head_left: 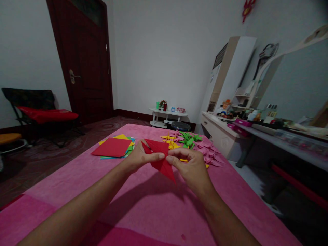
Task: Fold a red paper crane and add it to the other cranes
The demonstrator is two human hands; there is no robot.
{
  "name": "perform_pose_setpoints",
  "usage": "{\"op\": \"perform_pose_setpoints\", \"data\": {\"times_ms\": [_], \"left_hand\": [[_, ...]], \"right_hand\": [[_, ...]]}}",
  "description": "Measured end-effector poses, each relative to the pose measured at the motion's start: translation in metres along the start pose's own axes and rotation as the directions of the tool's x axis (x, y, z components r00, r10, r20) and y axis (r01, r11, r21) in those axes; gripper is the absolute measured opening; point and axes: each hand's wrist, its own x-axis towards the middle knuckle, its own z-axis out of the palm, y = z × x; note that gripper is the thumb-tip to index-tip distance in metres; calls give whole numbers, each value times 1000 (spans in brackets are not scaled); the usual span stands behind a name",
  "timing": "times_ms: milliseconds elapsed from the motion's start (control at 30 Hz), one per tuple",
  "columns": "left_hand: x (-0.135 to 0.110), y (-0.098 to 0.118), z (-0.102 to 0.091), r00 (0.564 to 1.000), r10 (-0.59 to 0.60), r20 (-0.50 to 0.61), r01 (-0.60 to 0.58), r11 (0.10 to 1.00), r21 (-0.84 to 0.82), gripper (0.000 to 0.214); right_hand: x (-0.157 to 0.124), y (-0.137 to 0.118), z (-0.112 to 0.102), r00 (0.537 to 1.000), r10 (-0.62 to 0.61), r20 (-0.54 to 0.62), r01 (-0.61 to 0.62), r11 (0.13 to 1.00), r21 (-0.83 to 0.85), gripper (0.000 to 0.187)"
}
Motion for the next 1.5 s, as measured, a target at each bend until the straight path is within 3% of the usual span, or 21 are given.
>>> {"op": "perform_pose_setpoints", "data": {"times_ms": [267, 533, 700, 1033, 1133, 1200, 1333, 1400, 1500], "left_hand": [[-1, 10, 3, 997, -7, 71, 2, 997, 75, 21], [-2, 10, 6, 997, 66, 48, -73, 983, 167, 19], [-1, 11, 7, 994, 92, 57, -101, 979, 179, 21], [2, -2, 8, 997, -67, 25, 63, 990, 128, 25], [3, -6, 1, 995, -100, 16, 99, 995, 24, 24], [4, -9, -5, 995, -98, -5, 96, 985, -145, 24], [5, -17, -14, 984, -94, -151, -14, 804, -595, 30], [5, -21, -17, 976, -136, -173, -18, 733, -680, 31], [4, -29, -16, 977, -166, -133, 26, 712, -702, 33]], "right_hand": [[2, 0, -3, 998, -45, 36, 50, 985, -164, 9], [-1, 14, 2, 951, -299, -78, 256, 902, -348, 13], [-2, 21, 3, 923, -368, -110, 304, 875, -377, 13], [0, 33, 10, 981, -152, -118, 133, 978, -159, 18], [1, 31, 10, 991, -97, -92, 94, 995, -41, 19], [3, 28, 10, 998, -64, -22, 65, 994, 91, 22], [5, 26, 11, 999, 50, 16, -52, 943, 328, 30], [4, 27, 15, 984, 169, 64, -180, 887, 426, 33], [1, 28, 23, 927, 276, 254, -373, 748, 549, 39]]}}
